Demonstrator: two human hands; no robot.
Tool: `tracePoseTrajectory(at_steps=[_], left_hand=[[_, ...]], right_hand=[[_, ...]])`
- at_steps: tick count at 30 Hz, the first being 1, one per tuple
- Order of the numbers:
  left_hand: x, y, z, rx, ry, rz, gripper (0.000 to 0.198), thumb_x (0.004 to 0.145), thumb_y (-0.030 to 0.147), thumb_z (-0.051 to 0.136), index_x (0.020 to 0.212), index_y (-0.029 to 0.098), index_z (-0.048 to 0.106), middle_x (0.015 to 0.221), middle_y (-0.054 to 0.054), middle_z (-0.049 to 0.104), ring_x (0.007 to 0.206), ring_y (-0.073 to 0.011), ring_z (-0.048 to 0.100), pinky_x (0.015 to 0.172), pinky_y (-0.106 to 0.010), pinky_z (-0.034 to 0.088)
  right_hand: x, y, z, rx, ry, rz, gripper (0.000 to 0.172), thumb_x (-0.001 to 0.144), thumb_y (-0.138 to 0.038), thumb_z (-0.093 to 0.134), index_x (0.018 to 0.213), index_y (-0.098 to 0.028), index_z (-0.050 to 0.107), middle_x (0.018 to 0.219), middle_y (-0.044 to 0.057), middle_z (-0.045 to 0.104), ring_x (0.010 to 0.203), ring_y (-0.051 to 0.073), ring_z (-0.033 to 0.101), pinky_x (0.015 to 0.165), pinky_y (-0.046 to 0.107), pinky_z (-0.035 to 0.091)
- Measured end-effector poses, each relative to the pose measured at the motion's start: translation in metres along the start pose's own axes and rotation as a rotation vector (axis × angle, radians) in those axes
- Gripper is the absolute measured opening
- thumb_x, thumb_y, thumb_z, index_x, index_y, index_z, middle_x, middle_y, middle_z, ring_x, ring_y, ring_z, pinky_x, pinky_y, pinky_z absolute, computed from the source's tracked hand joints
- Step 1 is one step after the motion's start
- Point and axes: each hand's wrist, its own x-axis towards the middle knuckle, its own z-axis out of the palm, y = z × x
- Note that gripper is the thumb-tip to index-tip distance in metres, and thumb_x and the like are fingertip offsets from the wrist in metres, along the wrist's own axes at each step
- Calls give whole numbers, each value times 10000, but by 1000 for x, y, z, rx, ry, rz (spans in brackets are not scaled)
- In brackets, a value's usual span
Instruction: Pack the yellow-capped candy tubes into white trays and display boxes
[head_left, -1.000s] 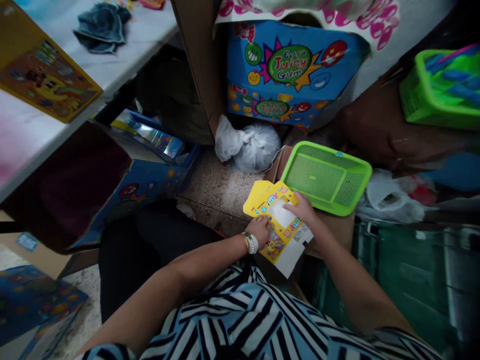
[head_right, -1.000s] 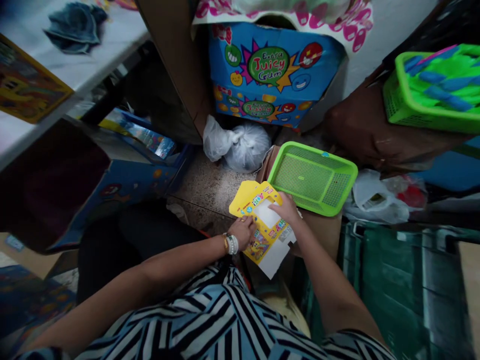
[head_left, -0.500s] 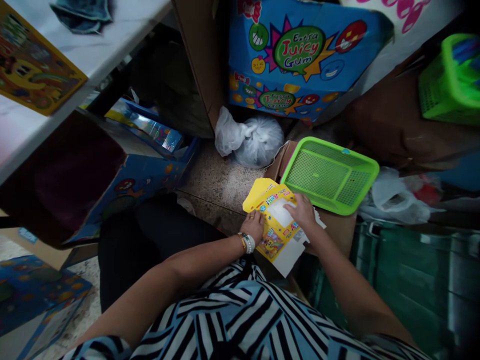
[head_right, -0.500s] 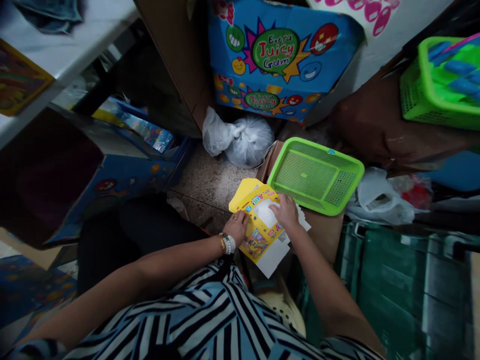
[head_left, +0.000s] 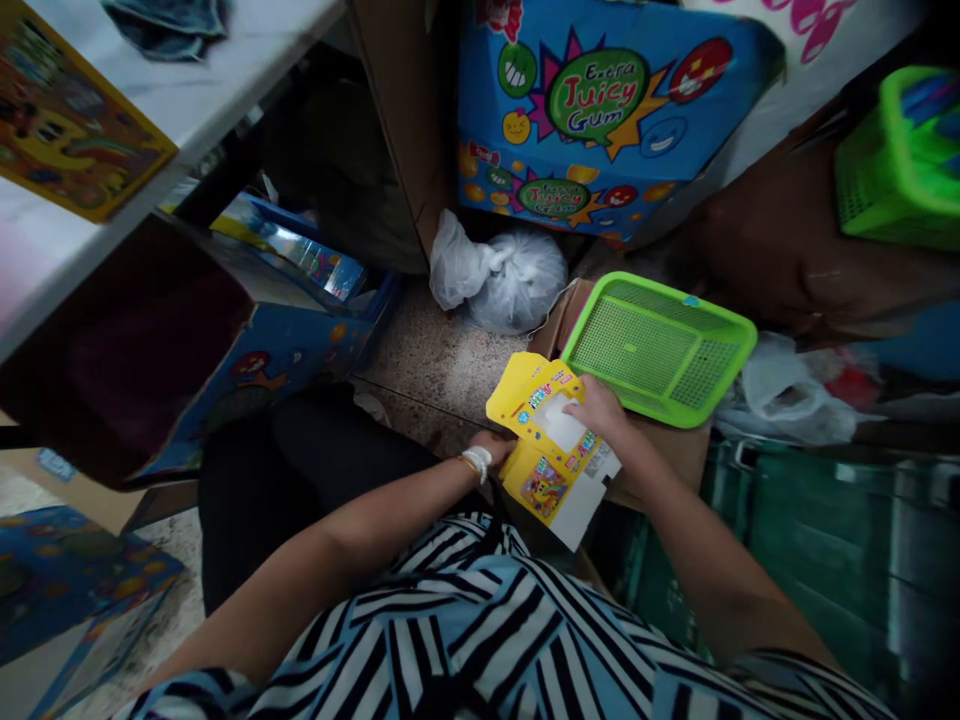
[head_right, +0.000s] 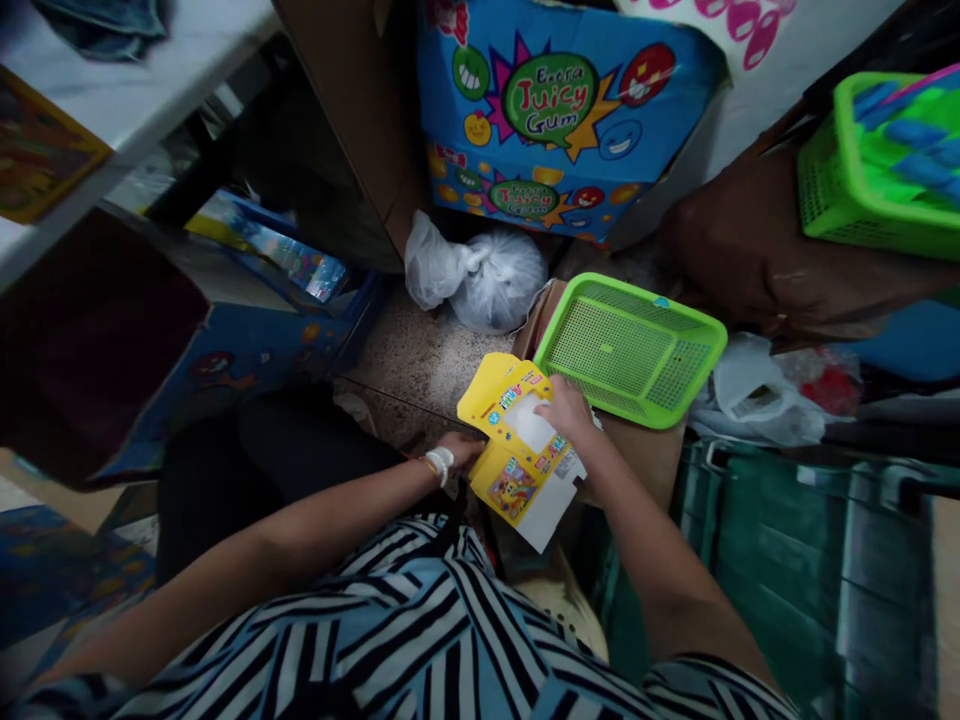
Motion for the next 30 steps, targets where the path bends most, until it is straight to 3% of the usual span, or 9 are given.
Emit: tracePoseTrajectory(at_steps=[2,6,12,16,18,20,23,26,30], left_hand=[[5,2,-6,-125,2,-40,190,906,317,590,815,151,587,754,-56,664,774,-188,682,711,-328,578],[3,11,-13,-306,-60,-17,149,937,178,503,845,123,607,791,-78,708,770,-133,703,761,-275,599],[-4,16,-11,-320,-68,47,91,903,114,534,885,127,622,891,-86,747,818,-132,716,784,-275,606],[-14,14,1,-107,-9,118,109,903,165,544,849,133,633,741,-63,707,741,-166,697,705,-295,594],[-22,16,8,44,36,197,139,908,218,544,850,143,646,759,-71,692,804,-201,686,755,-334,581],[-27,20,15,204,55,331,145,907,237,543,918,158,664,917,-90,697,958,-225,653,891,-375,541],[-22,30,21,436,-26,586,195,891,193,555,1046,174,672,1139,-95,656,1133,-235,566,1046,-393,441],[-7,37,25,651,-139,769,162,892,169,557,987,164,688,1106,-106,650,1147,-247,535,1047,-389,414],[5,37,31,866,-189,886,214,931,155,478,934,134,691,1061,-159,635,1120,-274,520,1010,-416,399]], right_hand=[[7,-2,-2,39,-49,49,602,629,-379,789,1150,-182,561,1051,131,681,925,298,634,770,376,478],[20,-5,-5,98,-112,84,606,529,-348,828,1074,-185,619,975,107,707,878,291,654,750,373,493],[17,0,-16,260,-239,53,332,526,-331,821,812,-218,696,724,14,719,676,211,654,595,298,500],[-2,10,-23,451,-327,19,297,647,-403,764,877,-217,739,781,3,759,631,190,672,530,280,521],[-9,16,-22,507,-275,42,336,688,-421,733,952,-214,740,848,18,772,673,202,689,546,292,539],[-14,21,-19,532,-183,90,352,705,-422,710,977,-200,732,891,43,775,714,218,697,565,306,546],[-17,26,-13,544,-59,155,386,704,-444,697,991,-186,725,920,64,773,752,232,700,590,319,550],[-17,25,-9,556,-15,164,406,698,-473,700,987,-189,728,894,55,771,740,227,696,590,315,546],[-14,20,-6,579,-45,124,378,691,-458,711,959,-191,727,893,44,769,738,214,688,602,302,537]])
